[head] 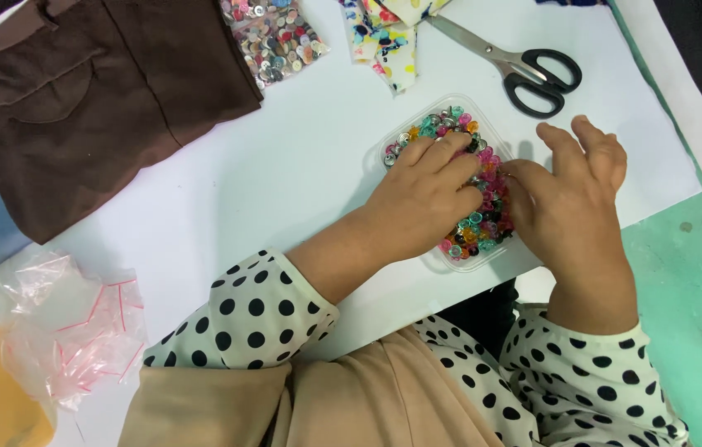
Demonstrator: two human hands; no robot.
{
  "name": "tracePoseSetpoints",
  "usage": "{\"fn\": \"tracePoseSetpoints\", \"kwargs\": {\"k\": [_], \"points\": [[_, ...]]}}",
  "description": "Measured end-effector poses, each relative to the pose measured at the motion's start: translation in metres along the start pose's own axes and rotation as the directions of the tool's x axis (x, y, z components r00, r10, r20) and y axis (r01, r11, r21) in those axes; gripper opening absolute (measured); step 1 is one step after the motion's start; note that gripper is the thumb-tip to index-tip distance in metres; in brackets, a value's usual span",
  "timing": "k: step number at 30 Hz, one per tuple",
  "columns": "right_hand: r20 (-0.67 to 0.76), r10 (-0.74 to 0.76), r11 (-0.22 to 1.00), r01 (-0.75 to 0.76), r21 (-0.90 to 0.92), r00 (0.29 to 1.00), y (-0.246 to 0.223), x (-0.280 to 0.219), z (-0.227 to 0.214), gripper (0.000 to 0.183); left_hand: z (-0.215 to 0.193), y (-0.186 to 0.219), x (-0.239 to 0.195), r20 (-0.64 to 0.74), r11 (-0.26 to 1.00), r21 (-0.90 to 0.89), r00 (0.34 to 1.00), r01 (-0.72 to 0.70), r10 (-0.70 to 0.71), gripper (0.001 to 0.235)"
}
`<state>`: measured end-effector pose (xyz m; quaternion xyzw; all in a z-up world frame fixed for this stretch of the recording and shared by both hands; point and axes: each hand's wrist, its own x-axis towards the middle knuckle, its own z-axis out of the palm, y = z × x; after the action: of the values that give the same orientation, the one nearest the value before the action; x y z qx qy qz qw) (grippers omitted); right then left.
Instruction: Bagging small metal fasteners into plastic bags
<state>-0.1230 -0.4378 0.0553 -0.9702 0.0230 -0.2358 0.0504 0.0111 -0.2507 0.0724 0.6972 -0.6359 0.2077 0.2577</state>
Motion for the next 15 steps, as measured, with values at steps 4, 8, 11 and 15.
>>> {"fn": "tracePoseSetpoints", "kwargs": {"k": [4,8,11,15], "points": [[0.038,0.0,0.996,0.003,-0.091,0.999,-0.009,0.011,0.004,0.005,-0.003,0.0,-0.008,0.012,0.998,0.008,0.998,0.066,-0.066,0.016],[0.074,-0.011,0.99,0.022,-0.142,0.997,-0.013,0.011,-0.001,0.007,-0.014,-0.001,-0.018,0.047,0.993,-0.03,0.993,0.112,-0.111,0.011],[0.081,0.007,0.999,-0.004,-0.038,0.997,-0.005,0.006,-0.002,0.008,-0.026,-0.001,-0.026,0.047,0.992,-0.042,0.992,0.116,-0.114,0.008],[0.063,0.043,0.998,-0.046,0.035,0.997,0.002,0.009,-0.007,0.023,-0.057,0.003,-0.042,0.064,0.985,-0.115,0.991,0.127,-0.121,0.013]]}}
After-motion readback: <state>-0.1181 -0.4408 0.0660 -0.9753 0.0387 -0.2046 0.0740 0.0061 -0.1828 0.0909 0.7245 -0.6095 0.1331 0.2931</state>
